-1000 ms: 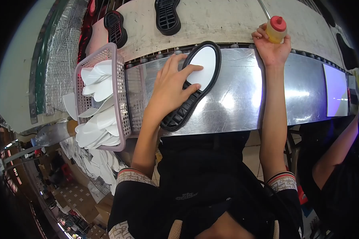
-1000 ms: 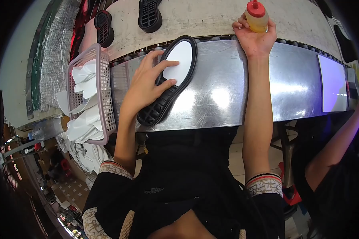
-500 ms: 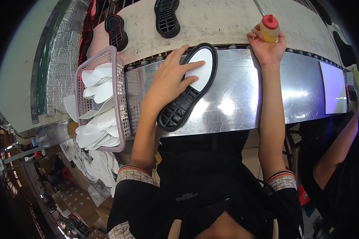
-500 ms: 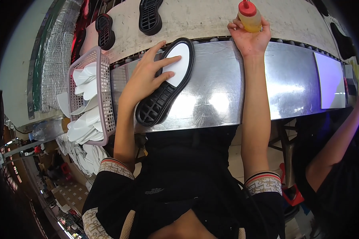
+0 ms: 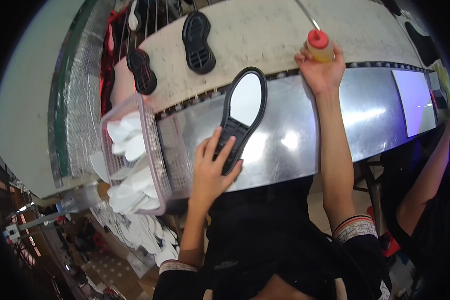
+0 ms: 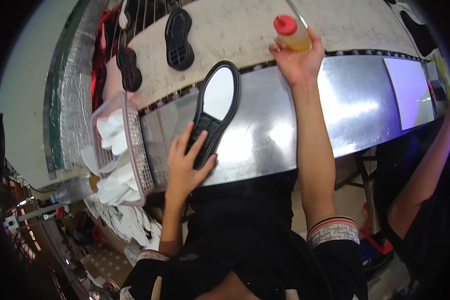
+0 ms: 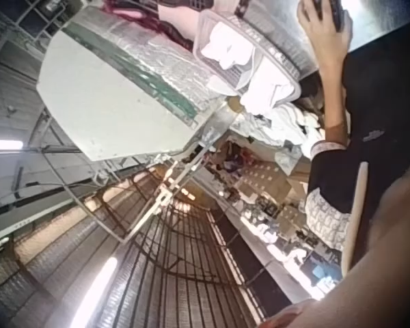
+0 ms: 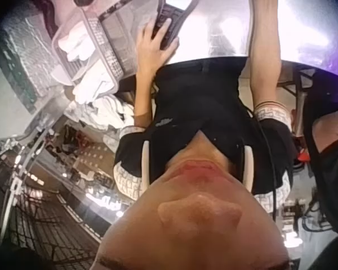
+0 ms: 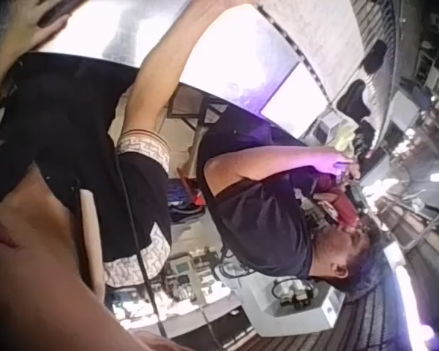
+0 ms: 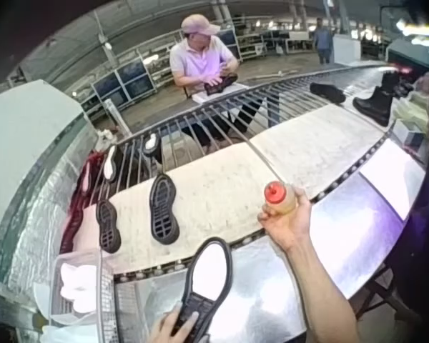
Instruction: Applying glue and insoles to shoe outsoles on an assembly line.
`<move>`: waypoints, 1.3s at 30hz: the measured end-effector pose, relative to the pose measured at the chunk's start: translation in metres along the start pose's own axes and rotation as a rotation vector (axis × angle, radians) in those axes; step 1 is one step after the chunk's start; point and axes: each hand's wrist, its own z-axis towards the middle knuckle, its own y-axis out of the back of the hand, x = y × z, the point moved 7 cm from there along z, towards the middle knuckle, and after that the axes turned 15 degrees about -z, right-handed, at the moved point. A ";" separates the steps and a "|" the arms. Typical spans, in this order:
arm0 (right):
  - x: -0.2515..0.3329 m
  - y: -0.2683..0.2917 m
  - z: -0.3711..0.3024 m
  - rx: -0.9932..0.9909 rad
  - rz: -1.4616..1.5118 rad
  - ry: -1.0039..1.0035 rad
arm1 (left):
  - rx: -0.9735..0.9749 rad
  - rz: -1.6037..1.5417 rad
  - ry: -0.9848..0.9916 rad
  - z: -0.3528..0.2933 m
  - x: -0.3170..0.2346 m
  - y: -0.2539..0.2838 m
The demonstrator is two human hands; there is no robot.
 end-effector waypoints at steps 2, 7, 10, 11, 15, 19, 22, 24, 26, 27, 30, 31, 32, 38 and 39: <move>0.009 0.010 -0.002 -0.029 0.068 0.017 | -0.103 0.032 -0.048 0.043 -0.014 -0.020; 0.026 0.022 -0.006 -0.088 0.132 0.106 | -0.200 -0.045 -0.033 0.209 0.034 -0.070; 0.028 0.035 -0.014 -0.187 0.104 0.109 | -0.262 -0.067 0.095 0.333 0.069 -0.108; 0.029 0.043 -0.018 -0.257 0.096 0.092 | -0.248 -0.030 0.191 0.370 0.073 -0.121; 0.002 0.012 -0.003 -0.262 0.101 0.041 | -0.282 -0.028 0.336 0.479 0.139 -0.081; 0.020 0.021 -0.004 -0.175 0.126 0.054 | -0.084 -0.081 0.340 0.516 0.121 -0.134; 0.017 0.018 -0.006 -0.211 0.091 0.051 | -0.111 -0.077 0.242 0.516 0.128 -0.124; 0.014 0.007 0.003 -0.189 0.080 0.060 | -0.184 -0.416 0.130 0.510 0.143 -0.096; 0.023 0.037 -0.007 -0.317 0.121 0.077 | -0.021 -0.769 0.285 0.494 0.120 -0.118; 0.018 0.030 -0.006 -0.280 0.133 0.065 | -0.058 -0.742 0.251 0.481 0.131 -0.089; 0.014 0.020 -0.008 -0.275 0.169 0.079 | -0.231 -0.048 0.088 0.415 0.158 -0.018; 0.015 0.028 -0.007 -0.246 0.152 0.079 | -0.068 0.211 0.337 0.388 0.165 -0.018; 0.005 0.013 -0.005 -0.174 0.140 0.039 | -0.015 0.318 0.373 0.358 0.200 0.001; 0.010 0.018 -0.005 -0.217 0.125 0.064 | 0.002 0.129 0.542 0.235 0.150 -0.013; 0.007 0.020 -0.002 -0.212 0.109 0.061 | 0.002 0.130 0.538 0.233 0.158 -0.010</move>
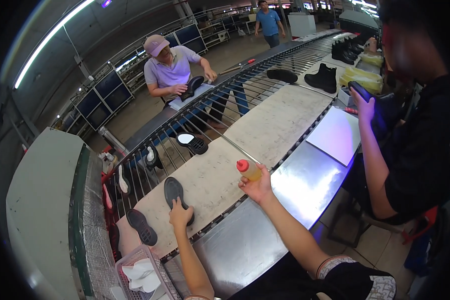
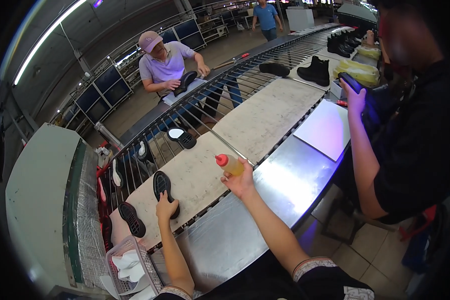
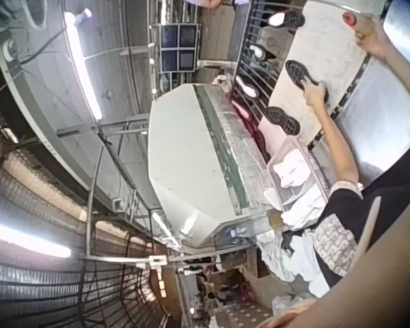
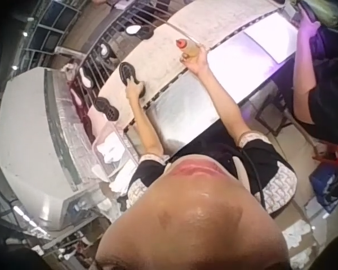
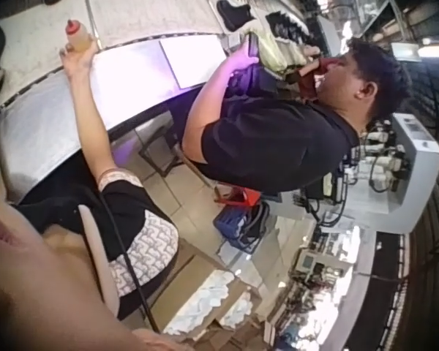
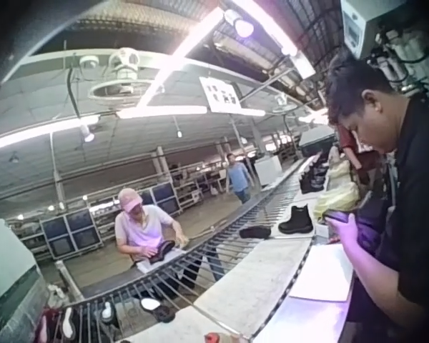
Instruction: Applying glue and insoles to shoe outsoles on an assembly line.
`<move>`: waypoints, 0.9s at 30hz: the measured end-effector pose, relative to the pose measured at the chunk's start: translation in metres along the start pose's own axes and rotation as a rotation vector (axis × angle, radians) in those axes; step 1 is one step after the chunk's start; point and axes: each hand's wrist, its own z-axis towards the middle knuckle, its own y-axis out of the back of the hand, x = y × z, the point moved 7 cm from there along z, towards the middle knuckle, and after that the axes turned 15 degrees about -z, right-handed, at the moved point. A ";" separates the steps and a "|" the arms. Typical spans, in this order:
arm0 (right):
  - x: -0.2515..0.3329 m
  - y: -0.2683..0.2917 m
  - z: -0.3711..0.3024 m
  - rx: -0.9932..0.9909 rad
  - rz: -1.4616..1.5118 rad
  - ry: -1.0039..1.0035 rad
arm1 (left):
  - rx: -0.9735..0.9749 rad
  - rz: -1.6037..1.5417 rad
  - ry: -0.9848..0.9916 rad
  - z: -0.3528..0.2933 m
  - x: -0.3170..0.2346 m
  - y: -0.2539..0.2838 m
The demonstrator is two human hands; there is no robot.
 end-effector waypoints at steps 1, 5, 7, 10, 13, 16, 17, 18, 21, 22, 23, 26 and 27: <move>-0.001 -0.002 0.001 0.012 -0.024 -0.006 | -0.008 -0.011 -0.091 0.002 0.000 0.003; 0.000 -0.002 -0.002 0.027 -0.022 0.000 | 0.042 -0.260 -0.203 -0.023 0.007 0.014; 0.005 0.004 -0.001 0.051 -0.007 0.017 | 0.127 -0.332 -0.180 -0.059 -0.003 0.025; 0.008 0.003 -0.007 0.077 0.011 0.017 | 0.253 -0.265 -0.269 -0.141 -0.023 0.035; -0.001 -0.004 -0.010 0.083 -0.011 -0.020 | 0.116 -0.220 -0.354 -0.228 -0.022 0.028; -0.017 -0.002 -0.002 0.095 -0.019 -0.018 | 0.049 -0.215 -0.301 -0.282 -0.015 0.023; -0.021 0.000 0.004 0.113 0.012 -0.053 | 0.004 -0.180 -0.367 -0.297 -0.014 0.021; -0.017 0.004 0.008 0.036 0.035 -0.002 | -0.029 -0.190 -0.423 -0.306 -0.014 0.021; 0.027 -0.002 0.011 0.381 -0.079 0.053 | -0.074 -0.241 -0.566 -0.320 -0.029 0.037; 0.036 0.000 0.009 0.296 -0.077 0.089 | -0.029 -0.329 -0.568 -0.336 -0.029 0.045; 0.043 0.008 0.022 0.344 -0.179 0.080 | -0.015 -0.400 -0.625 -0.342 -0.029 0.062; 0.008 0.009 0.017 0.212 -0.210 -0.027 | -0.169 -0.671 -0.614 -0.370 0.003 0.099; 0.009 0.007 0.019 0.263 -0.231 -0.013 | -0.268 -0.607 -0.579 -0.373 0.013 0.121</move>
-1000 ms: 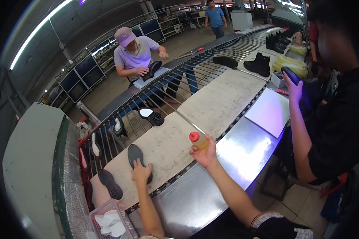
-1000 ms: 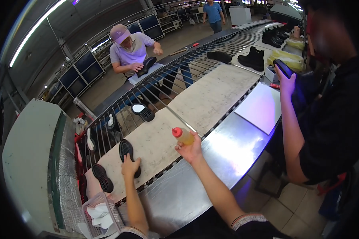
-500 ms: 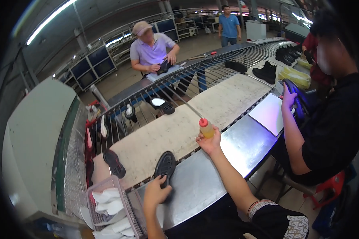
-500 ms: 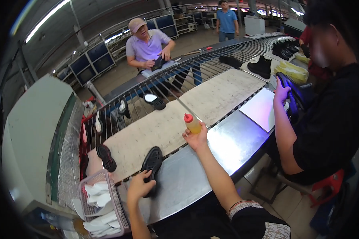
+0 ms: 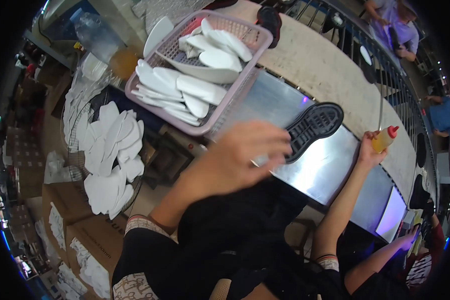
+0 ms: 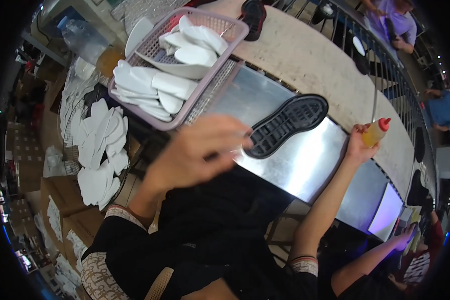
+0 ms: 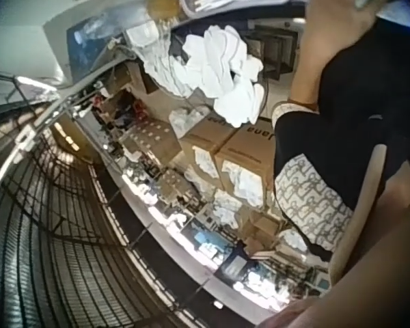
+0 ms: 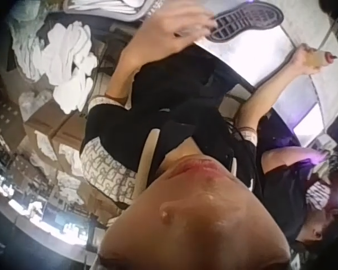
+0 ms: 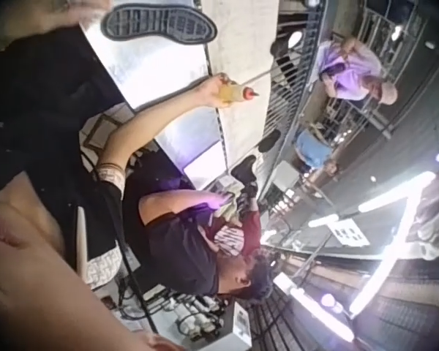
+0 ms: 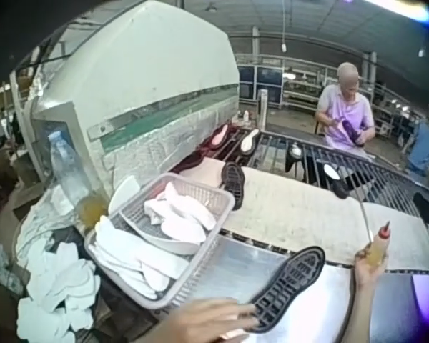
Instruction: Applying glue and insoles to shoe outsoles on an assembly line.
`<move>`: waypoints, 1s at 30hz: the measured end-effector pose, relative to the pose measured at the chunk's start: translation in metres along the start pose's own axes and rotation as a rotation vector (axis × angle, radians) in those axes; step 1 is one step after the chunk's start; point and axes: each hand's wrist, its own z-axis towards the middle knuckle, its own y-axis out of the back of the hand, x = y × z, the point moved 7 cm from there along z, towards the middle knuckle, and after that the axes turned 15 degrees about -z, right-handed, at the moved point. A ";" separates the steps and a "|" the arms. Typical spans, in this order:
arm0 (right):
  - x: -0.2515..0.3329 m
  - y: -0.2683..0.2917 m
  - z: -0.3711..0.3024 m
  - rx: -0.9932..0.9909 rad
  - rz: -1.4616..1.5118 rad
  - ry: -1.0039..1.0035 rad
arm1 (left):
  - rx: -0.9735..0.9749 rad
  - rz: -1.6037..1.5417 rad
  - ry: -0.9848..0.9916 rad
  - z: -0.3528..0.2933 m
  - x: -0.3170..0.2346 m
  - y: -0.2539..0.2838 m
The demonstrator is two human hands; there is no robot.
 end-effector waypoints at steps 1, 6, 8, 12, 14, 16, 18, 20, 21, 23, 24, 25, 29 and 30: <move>0.007 0.001 -0.001 0.045 -0.024 0.024 | -0.080 0.113 0.012 -0.003 0.004 0.023; 0.006 0.000 -0.005 0.035 0.000 0.000 | -0.068 0.719 0.359 -0.011 0.051 0.100; 0.002 0.002 -0.006 0.026 0.006 -0.020 | 0.080 0.789 0.329 0.003 0.068 0.096; 0.014 0.004 -0.008 0.047 0.022 -0.005 | 0.260 0.743 0.425 0.016 0.106 0.079; 0.020 0.012 -0.006 -0.031 -0.039 0.035 | 0.352 0.749 0.402 0.021 0.115 0.077; 0.018 0.019 0.002 0.005 -0.052 0.046 | 0.305 0.671 0.227 0.022 0.104 0.081; -0.003 0.007 0.000 -0.066 -0.027 -0.007 | 0.455 0.747 0.367 0.017 0.105 0.081; -0.009 0.001 -0.001 -0.007 -0.021 -0.004 | 0.475 0.758 0.238 0.015 0.092 0.076; -0.008 -0.001 -0.004 -0.004 0.015 -0.013 | 0.392 0.848 0.149 0.021 0.076 0.079; 0.002 -0.004 -0.008 -0.022 0.025 0.012 | 0.172 0.952 -0.028 0.033 0.037 0.084; 0.007 -0.004 -0.012 -0.023 0.025 0.007 | 0.039 0.962 -0.116 0.039 0.016 0.082; 0.007 -0.006 -0.012 -0.013 0.027 0.004 | -0.102 0.906 -0.084 0.039 0.001 0.091; 0.013 -0.006 -0.019 -0.092 -0.072 0.067 | -0.378 0.080 0.028 0.066 -0.009 0.040; 0.011 -0.010 -0.022 -0.083 -0.074 0.072 | -0.315 -0.024 0.038 0.079 0.008 0.013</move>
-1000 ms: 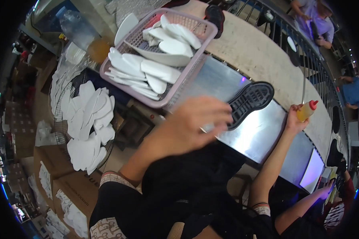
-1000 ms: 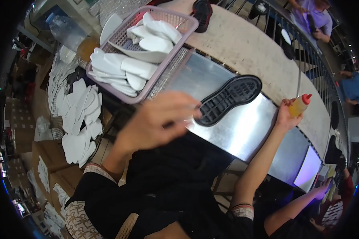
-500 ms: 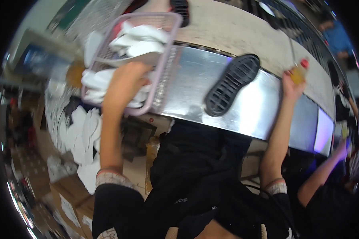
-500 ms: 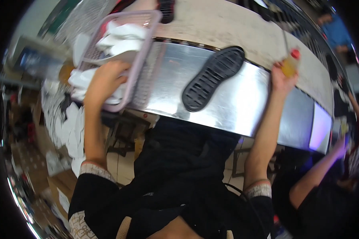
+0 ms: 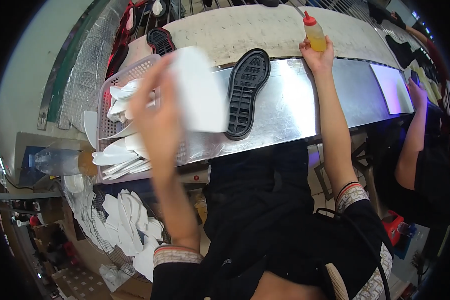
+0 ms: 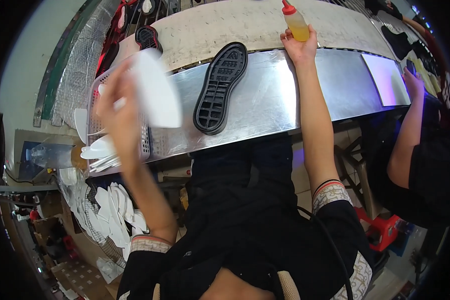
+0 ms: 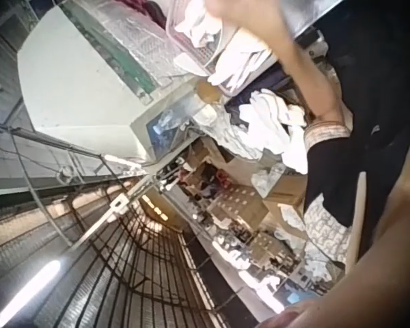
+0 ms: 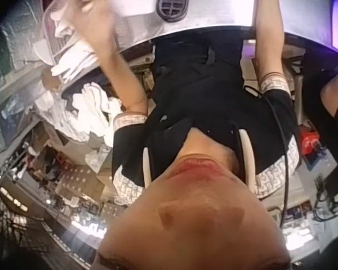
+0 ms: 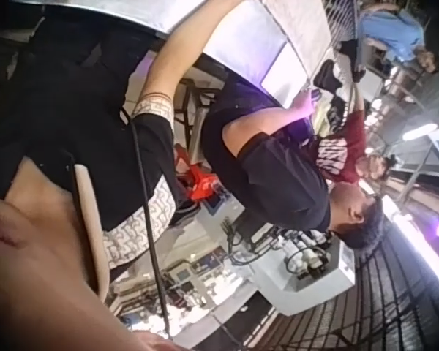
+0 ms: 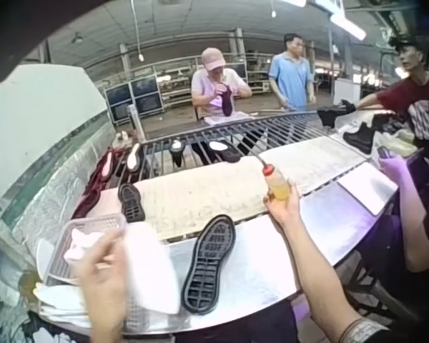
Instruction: Applying glue and insoles to shoe outsoles on an assembly line.
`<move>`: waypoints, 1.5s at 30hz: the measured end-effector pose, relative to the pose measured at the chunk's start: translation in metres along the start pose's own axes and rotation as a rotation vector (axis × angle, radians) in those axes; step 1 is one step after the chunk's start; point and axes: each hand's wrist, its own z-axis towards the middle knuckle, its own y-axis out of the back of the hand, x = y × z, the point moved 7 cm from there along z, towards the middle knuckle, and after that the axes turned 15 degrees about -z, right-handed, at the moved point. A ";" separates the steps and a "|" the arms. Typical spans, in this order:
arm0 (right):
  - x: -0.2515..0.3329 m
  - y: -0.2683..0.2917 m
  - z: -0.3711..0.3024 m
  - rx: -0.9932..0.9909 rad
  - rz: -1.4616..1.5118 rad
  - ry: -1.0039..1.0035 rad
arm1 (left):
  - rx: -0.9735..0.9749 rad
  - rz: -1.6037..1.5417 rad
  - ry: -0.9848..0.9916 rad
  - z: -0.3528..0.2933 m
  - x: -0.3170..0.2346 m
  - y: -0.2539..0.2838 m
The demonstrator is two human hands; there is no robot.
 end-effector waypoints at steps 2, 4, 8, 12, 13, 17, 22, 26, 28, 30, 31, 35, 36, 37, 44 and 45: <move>-0.003 -0.005 -0.005 -0.067 0.008 0.032 | 0.190 -0.107 0.126 0.018 0.046 -0.063; -0.012 -0.016 -0.004 -0.035 0.042 0.013 | 0.161 -0.005 0.052 0.039 0.100 -0.099; -0.010 -0.012 -0.007 -0.035 0.070 -0.009 | 0.336 0.361 -0.061 0.041 0.120 -0.154; -0.003 -0.020 -0.009 -0.048 -0.082 0.042 | 0.355 0.281 -0.247 0.037 0.135 -0.165; -0.003 -0.023 -0.011 -0.058 -0.198 0.040 | 0.356 0.149 -0.297 0.035 0.132 -0.163; -0.003 -0.065 -0.028 -0.001 -0.555 0.131 | 0.372 -0.276 0.257 0.033 0.167 -0.144; -0.001 -0.107 -0.051 0.117 -1.004 0.360 | 0.194 -0.555 0.629 0.031 0.164 -0.136; 0.003 -0.140 -0.070 0.221 -1.133 0.509 | 0.083 -0.977 0.771 0.033 0.181 -0.132; -0.002 -0.141 -0.071 0.253 -1.160 0.483 | 0.047 -1.115 0.833 0.030 0.175 -0.138; -0.007 -0.149 -0.076 0.312 -1.187 0.542 | 0.095 -1.032 0.891 0.025 0.178 -0.137; -0.009 -0.150 -0.078 0.322 -1.194 0.527 | 0.110 -0.971 0.902 0.024 0.176 -0.138; -0.025 -0.158 -0.086 0.349 -1.208 0.506 | 0.148 -0.924 0.907 0.024 0.169 -0.137; -0.028 -0.159 -0.088 0.352 -1.227 0.505 | 0.164 -0.945 0.899 0.024 0.167 -0.137; -0.031 -0.162 -0.090 0.351 -1.271 0.513 | 0.201 -0.940 0.880 0.024 0.164 -0.137; -0.037 -0.169 -0.097 0.396 -1.342 0.540 | 0.316 -0.940 0.865 0.021 0.150 -0.143; -0.037 -0.168 -0.097 0.393 -1.342 0.542 | 0.317 -1.005 0.886 0.019 0.150 -0.145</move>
